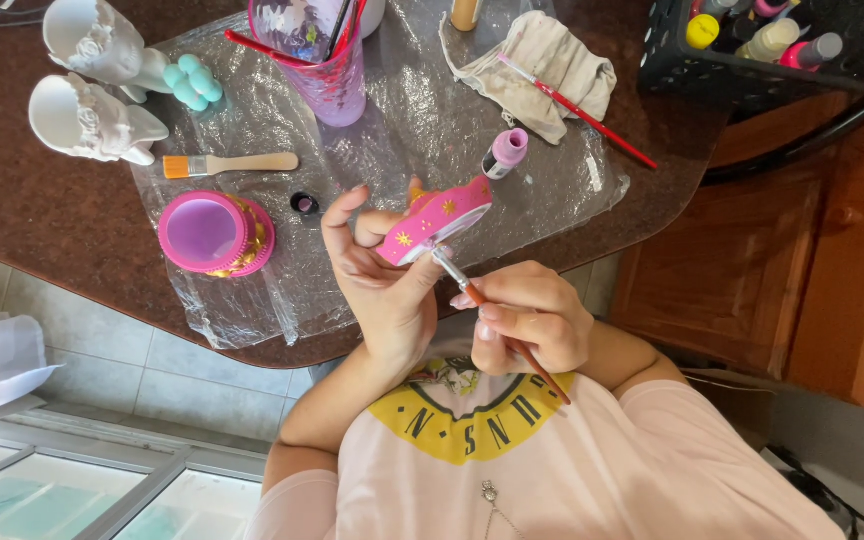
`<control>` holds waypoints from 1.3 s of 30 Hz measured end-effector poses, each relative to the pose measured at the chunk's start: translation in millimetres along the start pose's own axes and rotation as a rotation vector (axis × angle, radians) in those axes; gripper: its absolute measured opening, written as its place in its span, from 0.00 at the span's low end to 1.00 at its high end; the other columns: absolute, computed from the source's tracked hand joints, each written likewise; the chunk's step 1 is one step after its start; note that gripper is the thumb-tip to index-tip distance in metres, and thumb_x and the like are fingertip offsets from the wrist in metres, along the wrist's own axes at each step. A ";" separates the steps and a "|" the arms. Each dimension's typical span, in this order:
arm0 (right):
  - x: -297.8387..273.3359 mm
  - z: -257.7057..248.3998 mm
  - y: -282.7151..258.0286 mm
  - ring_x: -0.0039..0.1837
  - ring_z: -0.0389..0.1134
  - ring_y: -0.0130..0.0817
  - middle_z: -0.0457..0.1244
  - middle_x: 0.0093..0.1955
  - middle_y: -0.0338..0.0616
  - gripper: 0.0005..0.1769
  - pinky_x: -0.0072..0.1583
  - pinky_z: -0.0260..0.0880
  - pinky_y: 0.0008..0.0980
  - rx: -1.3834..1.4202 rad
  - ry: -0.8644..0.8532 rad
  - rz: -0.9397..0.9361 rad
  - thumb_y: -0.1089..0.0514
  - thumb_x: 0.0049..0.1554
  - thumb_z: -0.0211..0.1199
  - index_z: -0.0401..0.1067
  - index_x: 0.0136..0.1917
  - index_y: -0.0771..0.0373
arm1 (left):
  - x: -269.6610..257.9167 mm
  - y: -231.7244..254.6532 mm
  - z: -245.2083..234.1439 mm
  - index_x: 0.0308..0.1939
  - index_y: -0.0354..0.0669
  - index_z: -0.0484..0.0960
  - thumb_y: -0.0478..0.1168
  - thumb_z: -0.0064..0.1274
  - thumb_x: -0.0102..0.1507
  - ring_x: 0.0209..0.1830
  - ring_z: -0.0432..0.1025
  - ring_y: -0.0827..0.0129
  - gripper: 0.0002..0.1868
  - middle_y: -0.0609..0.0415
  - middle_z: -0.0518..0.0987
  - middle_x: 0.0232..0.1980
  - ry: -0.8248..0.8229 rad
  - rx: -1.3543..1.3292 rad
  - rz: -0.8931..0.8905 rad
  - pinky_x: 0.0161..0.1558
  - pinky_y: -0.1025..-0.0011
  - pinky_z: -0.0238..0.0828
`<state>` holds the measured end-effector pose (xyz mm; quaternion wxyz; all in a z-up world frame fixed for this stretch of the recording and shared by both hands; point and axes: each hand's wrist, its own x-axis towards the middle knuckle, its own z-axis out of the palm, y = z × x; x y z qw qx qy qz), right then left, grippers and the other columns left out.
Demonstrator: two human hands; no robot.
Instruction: Painting small decorative details on a pink and yellow craft object using a fine brush
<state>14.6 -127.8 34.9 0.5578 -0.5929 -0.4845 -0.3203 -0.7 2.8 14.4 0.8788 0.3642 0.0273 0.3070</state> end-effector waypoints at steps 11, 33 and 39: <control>41.2 -80.0 47.6 0.27 0.59 0.32 0.59 0.39 0.61 0.07 0.27 0.62 0.28 -0.198 0.113 0.156 0.71 0.59 0.63 0.70 0.43 0.81 | 11.1 -20.1 -48.1 0.67 0.41 0.62 0.24 0.69 0.55 0.51 0.80 0.65 0.41 0.54 0.80 0.46 0.129 0.055 -0.025 0.64 0.60 0.77; 99.1 -78.7 87.6 0.50 0.66 0.51 0.65 0.49 0.56 0.12 0.57 0.61 0.47 -0.297 -0.616 0.284 0.61 0.71 0.47 0.68 0.52 0.72 | 2.7 -6.3 -44.1 0.65 0.47 0.65 0.23 0.65 0.57 0.38 0.73 0.75 0.37 0.57 0.77 0.38 0.134 0.061 -0.224 0.55 0.73 0.72; 135.7 -63.3 107.3 0.48 0.57 0.53 0.59 0.48 0.57 0.13 0.54 0.60 0.46 -0.160 -0.941 0.291 0.62 0.72 0.44 0.62 0.50 0.74 | 4.2 -5.7 -42.7 0.64 0.46 0.65 0.24 0.66 0.57 0.38 0.74 0.74 0.36 0.57 0.78 0.38 0.149 0.037 -0.225 0.54 0.73 0.73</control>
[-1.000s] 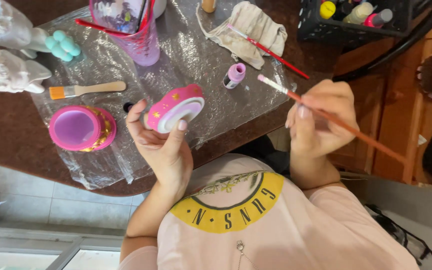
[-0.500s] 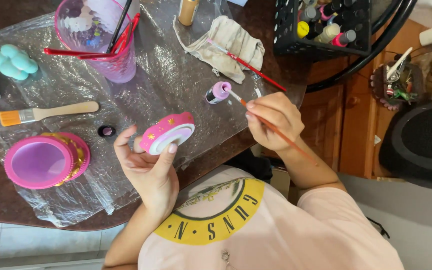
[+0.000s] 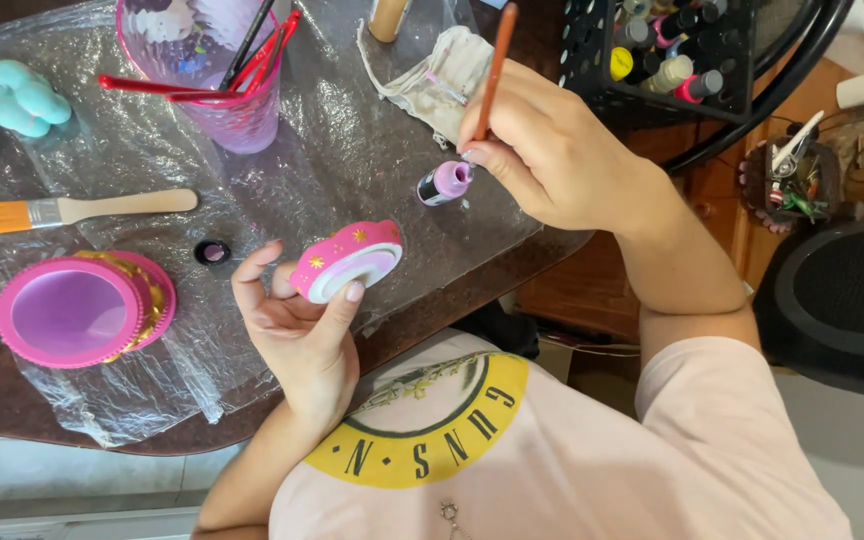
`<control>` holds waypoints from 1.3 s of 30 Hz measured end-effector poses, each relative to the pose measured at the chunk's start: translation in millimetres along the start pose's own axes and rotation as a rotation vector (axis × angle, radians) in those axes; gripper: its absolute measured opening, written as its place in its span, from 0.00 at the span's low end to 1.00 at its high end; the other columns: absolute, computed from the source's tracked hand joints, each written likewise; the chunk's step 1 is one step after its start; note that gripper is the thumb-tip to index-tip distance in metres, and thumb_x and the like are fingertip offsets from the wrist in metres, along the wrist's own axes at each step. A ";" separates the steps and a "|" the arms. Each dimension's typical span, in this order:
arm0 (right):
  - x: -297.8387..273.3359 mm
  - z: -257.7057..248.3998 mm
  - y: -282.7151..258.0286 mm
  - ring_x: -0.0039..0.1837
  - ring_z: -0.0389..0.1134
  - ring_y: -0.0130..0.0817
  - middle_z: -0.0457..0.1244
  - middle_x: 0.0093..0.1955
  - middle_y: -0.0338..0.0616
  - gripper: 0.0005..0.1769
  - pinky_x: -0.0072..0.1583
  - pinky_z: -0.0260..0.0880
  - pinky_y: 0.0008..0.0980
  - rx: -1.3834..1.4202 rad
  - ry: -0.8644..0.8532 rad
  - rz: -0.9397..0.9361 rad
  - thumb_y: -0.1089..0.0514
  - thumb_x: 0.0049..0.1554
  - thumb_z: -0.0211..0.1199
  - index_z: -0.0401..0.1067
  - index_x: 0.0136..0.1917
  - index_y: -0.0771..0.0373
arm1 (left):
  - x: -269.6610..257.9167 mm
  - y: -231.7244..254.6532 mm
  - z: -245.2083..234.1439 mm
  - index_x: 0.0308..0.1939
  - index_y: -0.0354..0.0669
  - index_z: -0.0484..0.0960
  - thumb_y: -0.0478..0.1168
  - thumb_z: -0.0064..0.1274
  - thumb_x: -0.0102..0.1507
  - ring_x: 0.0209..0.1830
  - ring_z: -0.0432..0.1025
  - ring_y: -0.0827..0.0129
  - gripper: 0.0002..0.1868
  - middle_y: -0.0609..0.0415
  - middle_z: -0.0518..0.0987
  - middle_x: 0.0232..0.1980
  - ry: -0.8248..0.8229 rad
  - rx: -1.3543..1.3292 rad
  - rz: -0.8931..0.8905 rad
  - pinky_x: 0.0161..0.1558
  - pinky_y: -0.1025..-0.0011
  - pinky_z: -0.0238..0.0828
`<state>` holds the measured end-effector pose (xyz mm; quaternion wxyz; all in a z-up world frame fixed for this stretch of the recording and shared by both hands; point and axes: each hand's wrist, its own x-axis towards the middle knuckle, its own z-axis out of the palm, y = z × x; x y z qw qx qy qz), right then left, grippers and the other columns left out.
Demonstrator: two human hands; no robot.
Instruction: Painting small decorative details on a pink and yellow craft object using a fine brush
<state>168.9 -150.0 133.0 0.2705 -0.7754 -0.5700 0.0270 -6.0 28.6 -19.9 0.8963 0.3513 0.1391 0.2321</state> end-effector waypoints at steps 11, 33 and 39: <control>-0.2 8.7 13.5 0.49 0.59 0.51 0.60 0.47 0.54 0.09 0.54 0.61 0.44 -0.031 -0.058 0.061 0.65 0.72 0.49 0.64 0.50 0.73 | -0.4 -1.1 -1.1 0.65 0.45 0.65 0.23 0.65 0.58 0.42 0.75 0.72 0.36 0.55 0.79 0.40 -0.023 -0.018 -0.021 0.54 0.68 0.78; -34.9 146.1 -64.6 0.31 0.71 0.40 0.66 0.42 0.63 0.04 0.37 0.72 0.31 0.291 0.988 -0.131 0.74 0.53 0.63 0.68 0.42 0.73 | 10.3 -27.7 -18.0 0.65 0.41 0.63 0.23 0.69 0.54 0.45 0.80 0.67 0.40 0.51 0.80 0.43 0.082 -0.037 0.082 0.50 0.69 0.82; -24.4 156.1 -53.7 0.51 0.71 0.40 0.67 0.52 0.59 0.12 0.48 0.77 0.30 0.171 1.181 -0.017 0.61 0.67 0.49 0.65 0.62 0.67 | 16.7 -4.7 -4.2 0.62 0.42 0.67 0.26 0.67 0.57 0.50 0.80 0.67 0.34 0.53 0.82 0.48 0.077 -0.118 0.041 0.52 0.69 0.83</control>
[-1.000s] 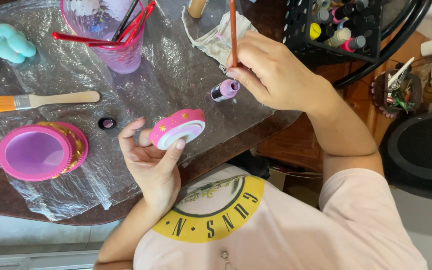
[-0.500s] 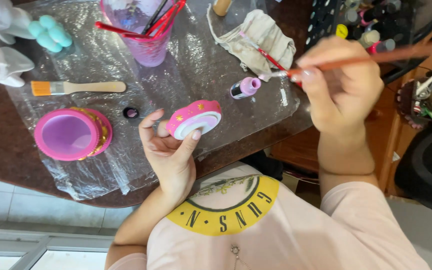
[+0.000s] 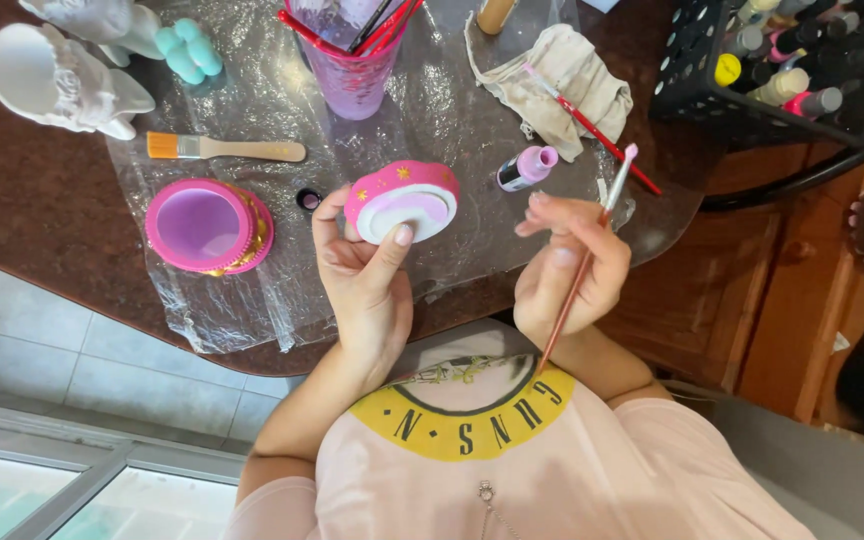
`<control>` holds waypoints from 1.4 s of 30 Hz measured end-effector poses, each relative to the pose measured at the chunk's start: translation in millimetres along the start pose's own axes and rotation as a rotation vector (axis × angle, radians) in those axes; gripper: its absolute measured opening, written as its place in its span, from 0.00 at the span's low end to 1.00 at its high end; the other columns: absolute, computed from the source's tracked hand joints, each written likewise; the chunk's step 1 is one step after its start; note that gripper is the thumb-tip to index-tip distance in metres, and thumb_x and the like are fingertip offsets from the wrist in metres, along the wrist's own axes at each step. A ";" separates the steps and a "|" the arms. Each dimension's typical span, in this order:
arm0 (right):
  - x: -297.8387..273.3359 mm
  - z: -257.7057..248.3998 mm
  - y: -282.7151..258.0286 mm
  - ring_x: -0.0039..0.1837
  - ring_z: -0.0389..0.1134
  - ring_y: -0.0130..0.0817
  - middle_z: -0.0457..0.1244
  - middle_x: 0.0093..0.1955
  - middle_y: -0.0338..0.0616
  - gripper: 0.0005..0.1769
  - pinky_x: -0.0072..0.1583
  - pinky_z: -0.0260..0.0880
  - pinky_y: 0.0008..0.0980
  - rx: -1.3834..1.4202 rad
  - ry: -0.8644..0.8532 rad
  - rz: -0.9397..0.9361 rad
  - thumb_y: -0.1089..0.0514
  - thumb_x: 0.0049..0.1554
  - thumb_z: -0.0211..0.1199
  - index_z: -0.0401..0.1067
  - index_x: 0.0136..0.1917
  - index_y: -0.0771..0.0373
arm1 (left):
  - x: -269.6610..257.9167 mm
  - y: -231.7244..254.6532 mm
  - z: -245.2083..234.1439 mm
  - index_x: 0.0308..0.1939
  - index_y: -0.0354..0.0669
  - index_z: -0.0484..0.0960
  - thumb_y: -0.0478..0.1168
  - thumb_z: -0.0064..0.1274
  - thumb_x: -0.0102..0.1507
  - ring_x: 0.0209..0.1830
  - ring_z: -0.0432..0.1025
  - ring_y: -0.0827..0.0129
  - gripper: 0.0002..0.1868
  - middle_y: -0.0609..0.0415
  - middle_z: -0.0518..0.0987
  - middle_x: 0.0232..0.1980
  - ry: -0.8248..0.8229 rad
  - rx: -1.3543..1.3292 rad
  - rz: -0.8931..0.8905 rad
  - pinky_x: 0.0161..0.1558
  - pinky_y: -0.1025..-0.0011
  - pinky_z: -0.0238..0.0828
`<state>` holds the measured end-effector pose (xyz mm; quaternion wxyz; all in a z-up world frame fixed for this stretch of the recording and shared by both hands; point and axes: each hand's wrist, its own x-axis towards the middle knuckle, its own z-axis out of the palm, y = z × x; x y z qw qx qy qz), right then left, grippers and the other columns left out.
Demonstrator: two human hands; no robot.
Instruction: Painting small decorative details on a pink and yellow craft object using a fine brush
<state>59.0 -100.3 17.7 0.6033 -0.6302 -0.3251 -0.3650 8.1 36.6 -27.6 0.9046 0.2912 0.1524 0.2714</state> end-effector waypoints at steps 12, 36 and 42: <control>-10.6 -14.7 -7.3 0.60 0.64 0.41 0.63 0.57 0.57 0.28 0.60 0.65 0.36 0.104 -0.103 0.243 0.62 0.57 0.69 0.57 0.65 0.59 | -40.0 112.8 -11.4 0.55 0.16 0.70 0.32 0.30 0.72 0.61 0.77 0.30 0.18 0.24 0.77 0.58 -1.038 0.890 0.961 0.71 0.51 0.65; 92.4 -37.2 -42.3 0.67 0.65 0.45 0.73 0.56 0.41 0.27 0.75 0.42 0.53 0.122 -0.875 -0.334 0.37 0.61 0.64 0.49 0.53 0.49 | -35.8 114.1 7.0 0.46 0.32 0.68 0.30 0.36 0.71 0.53 0.80 0.27 0.05 0.23 0.78 0.53 -1.181 0.775 1.183 0.63 0.46 0.74; 91.6 -37.4 -42.8 0.65 0.67 0.41 0.74 0.54 0.39 0.24 0.75 0.43 0.50 0.102 -0.871 -0.340 0.37 0.63 0.60 0.50 0.51 0.51 | -35.5 112.5 1.6 0.49 0.22 0.73 0.33 0.36 0.70 0.58 0.79 0.30 0.14 0.24 0.79 0.55 -1.185 0.779 1.017 0.68 0.51 0.69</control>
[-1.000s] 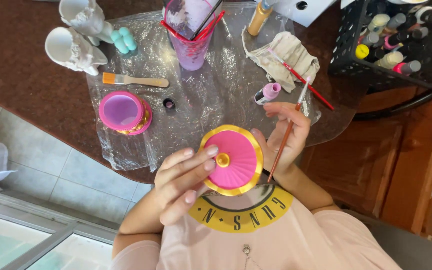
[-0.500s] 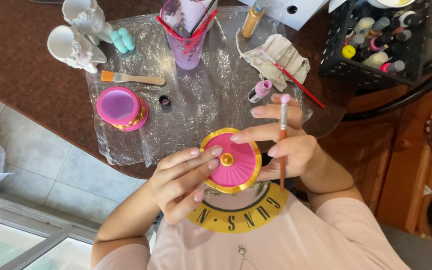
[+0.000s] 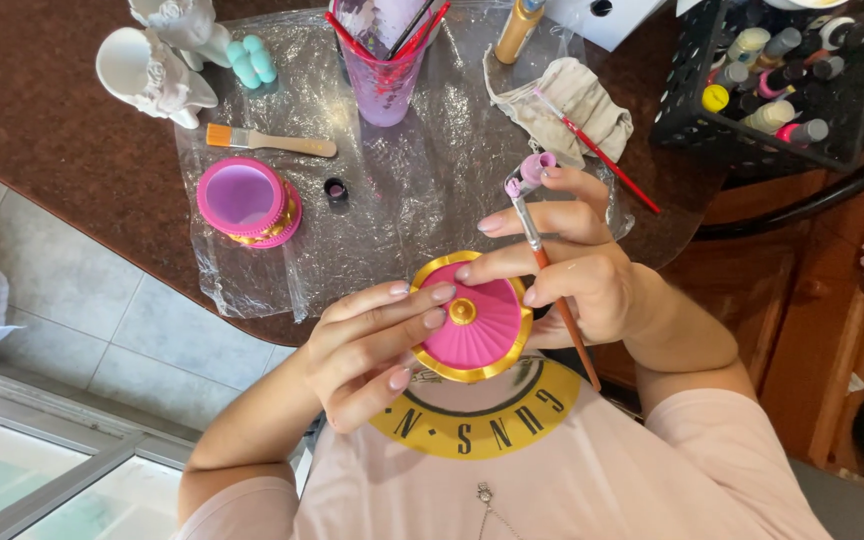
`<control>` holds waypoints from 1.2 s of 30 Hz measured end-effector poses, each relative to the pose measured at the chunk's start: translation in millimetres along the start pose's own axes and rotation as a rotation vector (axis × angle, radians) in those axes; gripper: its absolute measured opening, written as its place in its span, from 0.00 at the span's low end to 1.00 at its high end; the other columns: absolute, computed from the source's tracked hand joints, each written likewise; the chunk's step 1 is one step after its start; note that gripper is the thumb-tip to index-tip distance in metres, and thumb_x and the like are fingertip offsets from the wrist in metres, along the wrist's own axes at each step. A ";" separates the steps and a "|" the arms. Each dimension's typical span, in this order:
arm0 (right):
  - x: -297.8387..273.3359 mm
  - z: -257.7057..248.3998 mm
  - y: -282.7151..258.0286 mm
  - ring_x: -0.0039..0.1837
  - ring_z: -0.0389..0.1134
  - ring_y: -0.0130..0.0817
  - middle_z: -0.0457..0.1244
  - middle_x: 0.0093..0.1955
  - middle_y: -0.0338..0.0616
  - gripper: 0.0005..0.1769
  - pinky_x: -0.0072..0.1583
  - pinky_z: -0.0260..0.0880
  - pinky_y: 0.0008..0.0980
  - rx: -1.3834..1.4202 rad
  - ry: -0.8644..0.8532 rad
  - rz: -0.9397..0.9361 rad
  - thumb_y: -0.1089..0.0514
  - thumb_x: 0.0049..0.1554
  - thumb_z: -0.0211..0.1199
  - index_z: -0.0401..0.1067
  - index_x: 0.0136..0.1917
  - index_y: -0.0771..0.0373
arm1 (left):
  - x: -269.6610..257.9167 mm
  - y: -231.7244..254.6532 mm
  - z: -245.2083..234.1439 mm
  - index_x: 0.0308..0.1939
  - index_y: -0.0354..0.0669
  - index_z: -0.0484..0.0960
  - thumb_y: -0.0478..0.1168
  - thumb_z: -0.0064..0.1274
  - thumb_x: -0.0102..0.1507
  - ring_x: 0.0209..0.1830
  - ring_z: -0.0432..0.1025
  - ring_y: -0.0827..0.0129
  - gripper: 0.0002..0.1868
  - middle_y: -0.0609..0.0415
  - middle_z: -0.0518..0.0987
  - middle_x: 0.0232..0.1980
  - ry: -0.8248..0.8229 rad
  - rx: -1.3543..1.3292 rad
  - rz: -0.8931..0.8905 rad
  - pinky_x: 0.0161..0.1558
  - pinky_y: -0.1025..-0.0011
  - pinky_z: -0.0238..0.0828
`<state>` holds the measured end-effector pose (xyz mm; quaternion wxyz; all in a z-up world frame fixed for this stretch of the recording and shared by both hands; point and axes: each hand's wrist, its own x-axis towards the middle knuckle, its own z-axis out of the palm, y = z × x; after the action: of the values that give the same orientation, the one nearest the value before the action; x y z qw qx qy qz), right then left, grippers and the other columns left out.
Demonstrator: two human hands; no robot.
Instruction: Painting small decorative details on a pink and yellow craft object using a fine brush
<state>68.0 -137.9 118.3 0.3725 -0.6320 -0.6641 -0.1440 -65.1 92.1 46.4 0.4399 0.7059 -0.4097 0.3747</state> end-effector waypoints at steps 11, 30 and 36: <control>-0.5 -3.0 -2.8 0.65 0.68 0.42 0.74 0.55 0.41 0.22 0.75 0.43 0.52 -0.019 -0.044 0.004 0.39 0.64 0.60 0.52 0.51 0.51 | 2.4 -8.2 2.9 0.48 0.30 0.67 0.30 0.34 0.72 0.54 0.79 0.25 0.06 0.21 0.77 0.53 0.045 0.034 0.121 0.65 0.43 0.71; -2.0 6.3 -22.6 0.61 0.66 0.35 0.72 0.57 0.36 0.15 0.74 0.45 0.51 -0.235 -0.032 0.066 0.42 0.66 0.54 0.61 0.45 0.51 | -15.1 -14.6 13.9 0.58 0.45 0.61 0.41 0.55 0.71 0.46 0.78 0.57 0.19 0.48 0.85 0.47 0.292 0.530 0.215 0.61 0.57 0.66; -4.0 9.7 -36.2 0.61 0.70 0.37 0.75 0.56 0.39 0.10 0.75 0.40 0.52 -0.467 -0.024 0.023 0.47 0.71 0.45 0.59 0.52 0.53 | -11.5 -18.9 18.5 0.58 0.45 0.62 0.37 0.38 0.75 0.42 0.75 0.62 0.08 0.52 0.86 0.45 0.308 0.617 0.295 0.58 0.62 0.64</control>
<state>30.3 -140.2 119.2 0.2100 -0.7102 -0.6100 -0.2820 -49.2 83.0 24.1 0.2043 0.6741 -0.3038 0.6415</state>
